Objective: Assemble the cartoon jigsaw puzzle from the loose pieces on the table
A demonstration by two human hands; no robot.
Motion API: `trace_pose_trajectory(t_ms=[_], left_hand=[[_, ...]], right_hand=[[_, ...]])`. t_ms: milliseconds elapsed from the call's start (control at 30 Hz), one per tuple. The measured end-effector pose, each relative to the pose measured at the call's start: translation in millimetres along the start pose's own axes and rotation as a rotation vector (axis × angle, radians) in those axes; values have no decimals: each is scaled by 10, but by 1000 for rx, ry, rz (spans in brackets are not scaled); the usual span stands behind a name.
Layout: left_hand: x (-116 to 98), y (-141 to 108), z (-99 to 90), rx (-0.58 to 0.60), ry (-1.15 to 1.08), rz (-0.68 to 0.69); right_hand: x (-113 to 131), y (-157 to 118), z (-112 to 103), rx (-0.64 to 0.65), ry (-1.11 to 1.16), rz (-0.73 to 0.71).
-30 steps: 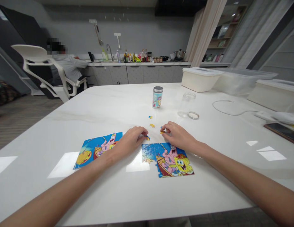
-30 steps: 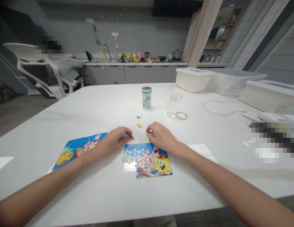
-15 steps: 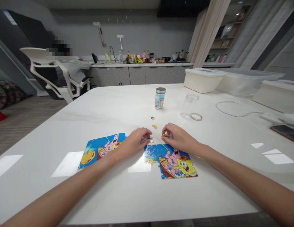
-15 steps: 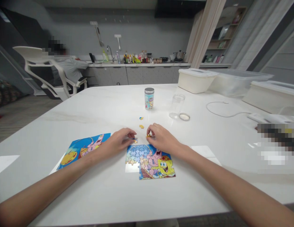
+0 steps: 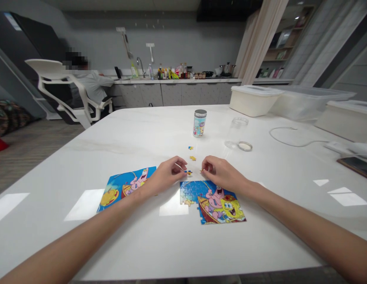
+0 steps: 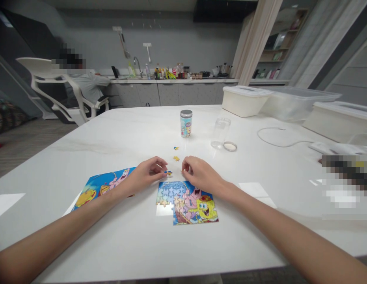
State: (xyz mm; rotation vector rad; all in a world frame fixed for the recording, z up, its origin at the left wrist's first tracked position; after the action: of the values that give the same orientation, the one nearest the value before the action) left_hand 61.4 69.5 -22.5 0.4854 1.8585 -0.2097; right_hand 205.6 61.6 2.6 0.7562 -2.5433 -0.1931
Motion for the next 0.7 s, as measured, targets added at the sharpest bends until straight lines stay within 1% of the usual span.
trace_pose_trajectory(t_ms=[100,333,500,700], left_hand=[[26,7,-18,-11,-26,-18],[32,-6,-19,-7,-26,-20],[19,4,-22,-15,-37,9],[24,10,-22,-30,-66,16]], right_hand=[[11,2,-12,-6,32,3],[40,16,-59,-73,45,-72],[48,14,-108,-130,67,-73],[41,8,-137,-157,81,-53]])
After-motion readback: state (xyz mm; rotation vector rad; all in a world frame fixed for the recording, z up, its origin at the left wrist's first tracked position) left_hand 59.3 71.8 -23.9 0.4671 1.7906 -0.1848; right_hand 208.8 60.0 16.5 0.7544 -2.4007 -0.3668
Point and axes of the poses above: each hand's wrist, its own y-axis towards the middle knuckle, its own z-axis out of the palm, x = y × z, the point moved 9 cm from there along y, towards the middle knuckle, and after that the axes turned 8 degrees about -y, right-handed, at the moved point
